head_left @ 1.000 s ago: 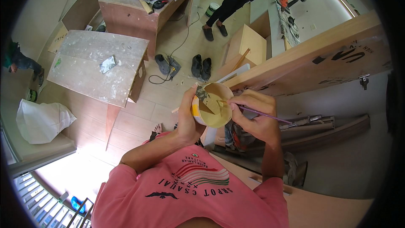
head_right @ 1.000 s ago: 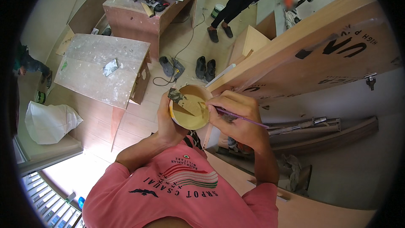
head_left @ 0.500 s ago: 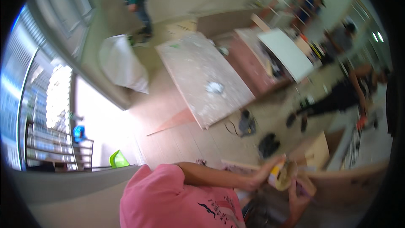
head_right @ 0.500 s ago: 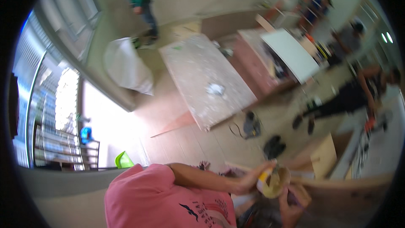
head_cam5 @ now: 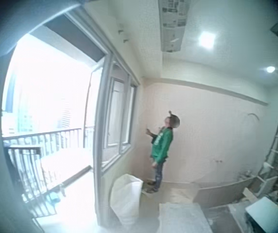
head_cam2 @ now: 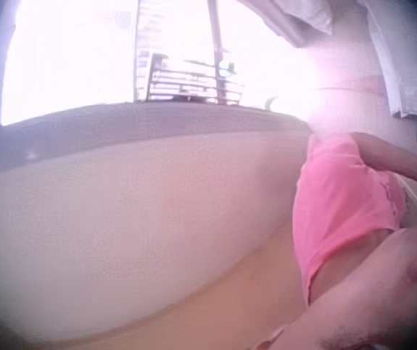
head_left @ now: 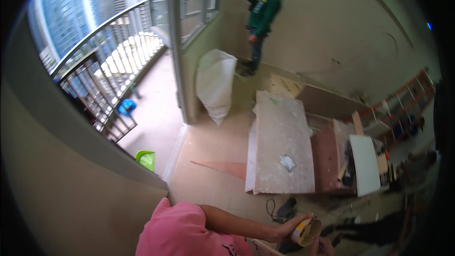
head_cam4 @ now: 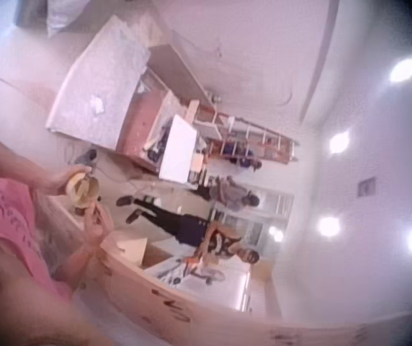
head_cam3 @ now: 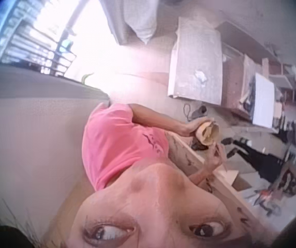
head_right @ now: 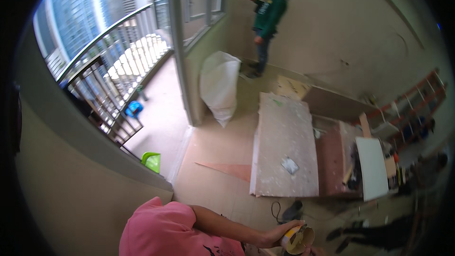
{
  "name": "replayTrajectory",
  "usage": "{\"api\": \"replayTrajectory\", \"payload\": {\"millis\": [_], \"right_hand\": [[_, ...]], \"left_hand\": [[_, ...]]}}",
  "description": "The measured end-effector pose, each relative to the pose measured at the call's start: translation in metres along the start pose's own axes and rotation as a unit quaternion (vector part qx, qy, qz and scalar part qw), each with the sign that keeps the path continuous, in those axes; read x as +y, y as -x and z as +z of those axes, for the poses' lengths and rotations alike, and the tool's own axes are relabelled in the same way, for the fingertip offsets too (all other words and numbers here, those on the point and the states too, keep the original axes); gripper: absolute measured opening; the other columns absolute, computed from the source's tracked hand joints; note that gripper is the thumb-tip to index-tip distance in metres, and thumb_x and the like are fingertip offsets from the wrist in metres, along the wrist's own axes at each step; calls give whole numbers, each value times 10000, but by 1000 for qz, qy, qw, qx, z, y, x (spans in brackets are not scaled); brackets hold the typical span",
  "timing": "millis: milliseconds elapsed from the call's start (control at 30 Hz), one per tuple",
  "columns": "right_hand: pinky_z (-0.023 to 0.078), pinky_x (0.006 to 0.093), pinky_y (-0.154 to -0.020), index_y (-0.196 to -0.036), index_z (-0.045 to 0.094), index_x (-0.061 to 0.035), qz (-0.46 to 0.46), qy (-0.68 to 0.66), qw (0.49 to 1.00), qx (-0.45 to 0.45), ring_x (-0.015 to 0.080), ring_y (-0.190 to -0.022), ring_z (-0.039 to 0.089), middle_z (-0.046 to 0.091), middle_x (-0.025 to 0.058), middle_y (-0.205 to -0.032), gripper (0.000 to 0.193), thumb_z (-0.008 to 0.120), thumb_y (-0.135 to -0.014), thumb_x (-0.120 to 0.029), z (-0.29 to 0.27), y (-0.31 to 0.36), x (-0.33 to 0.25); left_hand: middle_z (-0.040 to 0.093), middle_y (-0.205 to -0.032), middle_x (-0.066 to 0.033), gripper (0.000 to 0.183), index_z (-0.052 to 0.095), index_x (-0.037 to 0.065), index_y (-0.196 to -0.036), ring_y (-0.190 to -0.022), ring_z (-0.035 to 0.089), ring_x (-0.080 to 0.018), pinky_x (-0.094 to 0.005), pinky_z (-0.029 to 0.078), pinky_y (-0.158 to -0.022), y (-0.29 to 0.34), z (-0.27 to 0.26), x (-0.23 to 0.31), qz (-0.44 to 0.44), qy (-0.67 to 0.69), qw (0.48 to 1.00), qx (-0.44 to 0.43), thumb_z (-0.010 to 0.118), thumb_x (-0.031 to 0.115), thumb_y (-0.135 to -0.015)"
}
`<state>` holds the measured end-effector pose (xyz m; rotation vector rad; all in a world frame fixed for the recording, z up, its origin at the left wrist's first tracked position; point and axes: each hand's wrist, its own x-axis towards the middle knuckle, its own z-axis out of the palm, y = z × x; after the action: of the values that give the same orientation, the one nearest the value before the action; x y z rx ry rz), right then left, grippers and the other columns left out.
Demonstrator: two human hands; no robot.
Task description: The person applies a light-colored finish to the edges of a wooden cabinet using a small brush and a container of paint. They repeatedly dip the brush into the container and carefully stroke the wood surface. Other workers are visible in the background performing construction tasks.
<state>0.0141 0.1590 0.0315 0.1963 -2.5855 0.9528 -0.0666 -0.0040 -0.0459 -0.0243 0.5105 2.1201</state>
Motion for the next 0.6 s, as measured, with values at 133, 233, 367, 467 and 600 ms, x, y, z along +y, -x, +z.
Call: {"api": "replayTrajectory", "payload": {"millis": [133,233,367,467,600], "right_hand": [[528,287,-695,-959,693,80,71,-70,995,-12,154,-775,639,697,84,-850,118,706,-902,-22,38,-25,-8],[538,297,-708,-966,706,76,60,-77,993,-61,156,-791,652,715,89,-867,128,702,-911,-40,68,-37,12],[540,299,-736,-968,711,68,76,-136,983,-96,160,-788,655,719,84,-890,145,693,-927,-70,96,-50,17],[532,298,-737,-974,703,72,69,-137,984,-94,159,-792,652,717,85,-900,154,681,-937,-75,104,-58,14],[508,288,-693,-974,686,71,-19,-135,988,-73,144,-767,618,683,64,-878,122,644,-944,-39,105,-77,1]], "left_hand": [[647,-1109,-7,557,562,134,-1202,-1007,655,-135,-310,538,-892,15,-26,23,49,9,998,30,481,628,-958],[654,-1057,-2,556,569,171,-1174,-936,657,-106,-285,555,-785,11,-60,22,81,4,993,91,460,664,-942],[638,-1116,-13,558,550,161,-1197,-1005,642,-117,-298,544,-857,29,-65,40,108,44,985,126,480,651,-939],[618,-1183,-27,580,523,143,-1233,-1083,627,-140,-329,529,-936,37,-63,54,126,46,984,118,505,640,-936],[612,-1195,-20,566,511,167,-1250,-1091,625,-145,-339,524,-947,30,-65,67,122,47,985,113,517,633,-930]]}}
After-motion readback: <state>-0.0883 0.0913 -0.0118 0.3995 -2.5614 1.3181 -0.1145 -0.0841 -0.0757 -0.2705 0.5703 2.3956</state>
